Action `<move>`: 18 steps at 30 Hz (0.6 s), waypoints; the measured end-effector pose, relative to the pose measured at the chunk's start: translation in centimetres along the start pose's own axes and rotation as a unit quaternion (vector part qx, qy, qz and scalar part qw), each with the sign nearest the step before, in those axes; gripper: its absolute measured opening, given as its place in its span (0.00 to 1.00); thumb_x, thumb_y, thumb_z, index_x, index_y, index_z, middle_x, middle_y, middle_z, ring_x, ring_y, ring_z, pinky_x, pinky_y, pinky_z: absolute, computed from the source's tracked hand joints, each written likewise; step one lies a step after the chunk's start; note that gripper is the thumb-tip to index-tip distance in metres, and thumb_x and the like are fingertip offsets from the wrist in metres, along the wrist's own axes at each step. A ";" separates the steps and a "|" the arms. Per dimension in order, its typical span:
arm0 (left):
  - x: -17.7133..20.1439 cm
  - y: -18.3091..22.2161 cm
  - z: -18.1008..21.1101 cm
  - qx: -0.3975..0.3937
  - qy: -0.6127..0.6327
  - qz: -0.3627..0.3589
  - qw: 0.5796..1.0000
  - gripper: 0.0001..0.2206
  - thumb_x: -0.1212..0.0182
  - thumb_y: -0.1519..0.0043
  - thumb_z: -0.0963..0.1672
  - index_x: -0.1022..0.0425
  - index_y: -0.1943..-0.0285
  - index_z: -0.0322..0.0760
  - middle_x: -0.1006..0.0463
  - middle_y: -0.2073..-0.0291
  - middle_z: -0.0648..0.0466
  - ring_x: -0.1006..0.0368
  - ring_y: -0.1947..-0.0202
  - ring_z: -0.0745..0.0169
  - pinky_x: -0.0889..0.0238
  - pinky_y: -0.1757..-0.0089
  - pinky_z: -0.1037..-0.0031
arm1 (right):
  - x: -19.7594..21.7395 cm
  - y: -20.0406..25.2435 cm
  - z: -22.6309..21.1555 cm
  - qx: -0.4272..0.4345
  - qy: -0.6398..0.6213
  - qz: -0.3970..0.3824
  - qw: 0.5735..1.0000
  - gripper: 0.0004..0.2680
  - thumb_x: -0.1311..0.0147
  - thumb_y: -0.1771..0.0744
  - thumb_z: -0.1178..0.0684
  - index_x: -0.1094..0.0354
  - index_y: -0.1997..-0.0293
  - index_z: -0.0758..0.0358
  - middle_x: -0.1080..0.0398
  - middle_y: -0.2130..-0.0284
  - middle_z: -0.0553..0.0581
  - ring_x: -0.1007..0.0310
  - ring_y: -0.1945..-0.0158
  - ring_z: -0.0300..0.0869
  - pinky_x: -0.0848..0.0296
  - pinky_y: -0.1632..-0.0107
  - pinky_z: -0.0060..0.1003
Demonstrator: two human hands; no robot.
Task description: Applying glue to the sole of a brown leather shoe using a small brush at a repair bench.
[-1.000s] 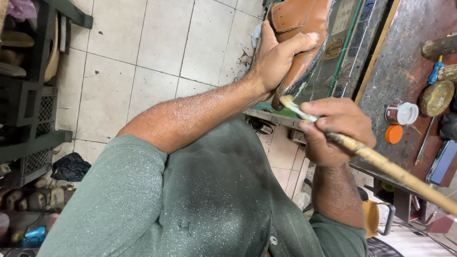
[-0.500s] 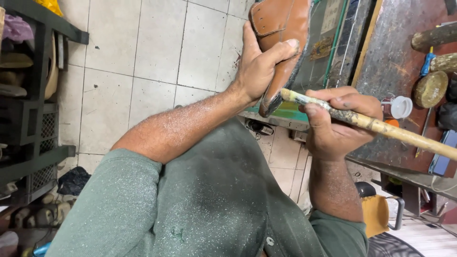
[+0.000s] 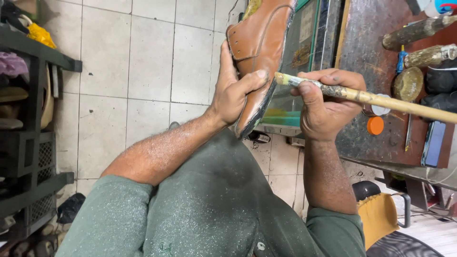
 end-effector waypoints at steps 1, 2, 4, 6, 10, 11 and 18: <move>0.0 0.2 0.1 -0.002 0.007 -0.010 1.000 0.46 0.39 0.37 0.45 0.74 0.18 0.37 0.45 0.25 0.44 0.41 0.27 0.47 0.42 0.31 0.58 | 0.2 -0.1 0.4 -0.007 -0.007 0.006 1.000 0.11 0.42 0.31 0.62 0.46 0.54 0.60 0.30 0.66 0.73 0.26 0.72 0.54 0.21 0.69 0.42; 0.0 0.3 0.1 -0.004 0.013 -0.020 1.000 0.46 0.40 0.36 0.44 0.76 0.18 0.36 0.46 0.24 0.43 0.42 0.27 0.47 0.45 0.30 0.58 | 0.4 -0.2 0.9 -0.013 -0.014 0.012 1.000 0.11 0.41 0.31 0.61 0.45 0.54 0.60 0.29 0.66 0.72 0.26 0.71 0.54 0.21 0.69 0.42; 0.2 0.7 0.0 -0.004 0.024 -0.046 0.999 0.44 0.40 0.35 0.45 0.75 0.18 0.41 0.50 0.23 0.45 0.46 0.24 0.42 0.43 0.28 0.53 | 0.7 -0.4 1.7 -0.021 -0.023 0.018 0.999 0.11 0.41 0.31 0.61 0.45 0.54 0.60 0.29 0.66 0.72 0.27 0.73 0.53 0.22 0.69 0.41; 0.5 0.9 -0.3 -0.004 0.037 -0.071 0.997 0.43 0.39 0.33 0.46 0.74 0.18 0.46 0.54 0.21 0.46 0.50 0.21 0.37 0.42 0.27 0.47 | 1.2 -0.8 3.0 -0.029 -0.032 0.022 0.999 0.10 0.42 0.31 0.62 0.46 0.54 0.60 0.28 0.66 0.71 0.28 0.75 0.52 0.24 0.69 0.40; 1.0 0.9 -1.0 -0.030 0.027 -0.121 0.992 0.47 0.35 0.37 0.44 0.71 0.16 0.42 0.48 0.24 0.41 0.48 0.24 0.50 0.53 0.28 0.53 | 3.1 -2.0 6.3 0.041 -0.069 0.009 0.997 0.10 0.41 0.32 0.68 0.43 0.55 0.68 0.26 0.65 0.80 0.22 0.71 0.52 0.19 0.68 0.40; 1.1 0.9 -1.1 -0.027 0.048 -0.132 0.990 0.47 0.35 0.37 0.43 0.70 0.15 0.44 0.46 0.23 0.43 0.46 0.24 0.53 0.52 0.27 0.54 | 3.7 -2.2 7.3 0.060 -0.064 0.001 0.996 0.09 0.41 0.30 0.67 0.42 0.54 0.68 0.25 0.63 0.80 0.21 0.70 0.53 0.19 0.68 0.40; 2.7 1.0 -1.9 -0.030 0.049 -0.157 0.986 0.47 0.35 0.38 0.43 0.69 0.15 0.45 0.46 0.23 0.45 0.46 0.24 0.53 0.52 0.27 0.56 | 4.1 -1.2 7.4 0.049 -0.133 -0.032 0.989 0.07 0.46 0.33 0.68 0.41 0.58 0.66 0.27 0.61 0.76 0.21 0.66 0.52 0.17 0.61 0.42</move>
Point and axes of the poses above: each hand's wrist, its own y-axis away from the middle knuckle, its own x-axis out of the back of the hand, z = x × y, the point moved 5 cm from there along -y, towards the middle knuckle
